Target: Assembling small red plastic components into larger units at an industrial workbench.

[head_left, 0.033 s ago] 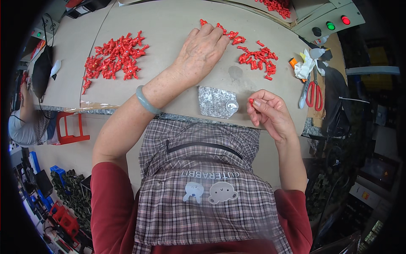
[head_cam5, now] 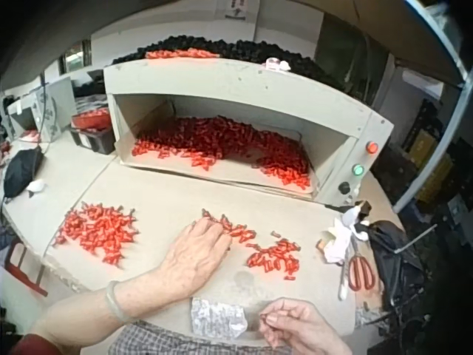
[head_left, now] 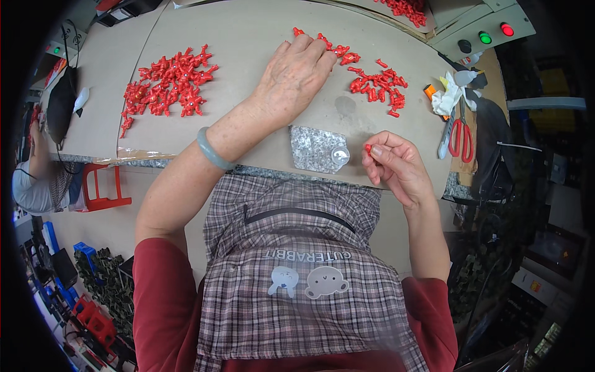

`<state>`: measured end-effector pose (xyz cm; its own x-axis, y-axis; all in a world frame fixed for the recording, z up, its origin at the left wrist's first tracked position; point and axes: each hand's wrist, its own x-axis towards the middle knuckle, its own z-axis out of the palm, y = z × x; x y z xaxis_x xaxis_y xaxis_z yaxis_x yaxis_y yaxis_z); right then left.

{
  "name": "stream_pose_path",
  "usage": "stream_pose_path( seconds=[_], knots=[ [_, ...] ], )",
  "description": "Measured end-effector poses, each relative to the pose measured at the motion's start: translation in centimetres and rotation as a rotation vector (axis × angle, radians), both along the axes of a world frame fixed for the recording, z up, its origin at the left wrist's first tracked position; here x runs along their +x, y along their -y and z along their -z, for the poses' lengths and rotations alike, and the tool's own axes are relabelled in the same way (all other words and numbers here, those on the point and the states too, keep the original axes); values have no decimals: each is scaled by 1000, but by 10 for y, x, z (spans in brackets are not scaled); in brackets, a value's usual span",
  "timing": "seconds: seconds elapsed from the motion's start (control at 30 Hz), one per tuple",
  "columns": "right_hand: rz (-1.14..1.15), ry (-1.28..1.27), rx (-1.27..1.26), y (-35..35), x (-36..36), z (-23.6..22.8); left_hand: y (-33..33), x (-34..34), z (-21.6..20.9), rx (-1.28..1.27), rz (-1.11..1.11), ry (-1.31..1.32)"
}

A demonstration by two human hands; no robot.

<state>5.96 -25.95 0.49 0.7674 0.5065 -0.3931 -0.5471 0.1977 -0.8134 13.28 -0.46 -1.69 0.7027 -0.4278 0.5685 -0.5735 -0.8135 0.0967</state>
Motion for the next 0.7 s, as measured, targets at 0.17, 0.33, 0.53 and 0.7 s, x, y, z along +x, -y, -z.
stream_pose_path(
  seconds=[0.17,0.33,0.53,0.7],
  knots=[
    [14,202,-219,-4,-3,2,-1,-33,-18,-293,10,-251],
    [-3,375,-442,-13,-11,-4,-5,-77,-24,-698,121,-567],
    [-62,741,-731,-24,-14,-12,5,-110,-14,-952,128,-627],
    [-95,982,-816,-28,-14,-17,5,-116,-9,-871,111,-648]
  ],
)
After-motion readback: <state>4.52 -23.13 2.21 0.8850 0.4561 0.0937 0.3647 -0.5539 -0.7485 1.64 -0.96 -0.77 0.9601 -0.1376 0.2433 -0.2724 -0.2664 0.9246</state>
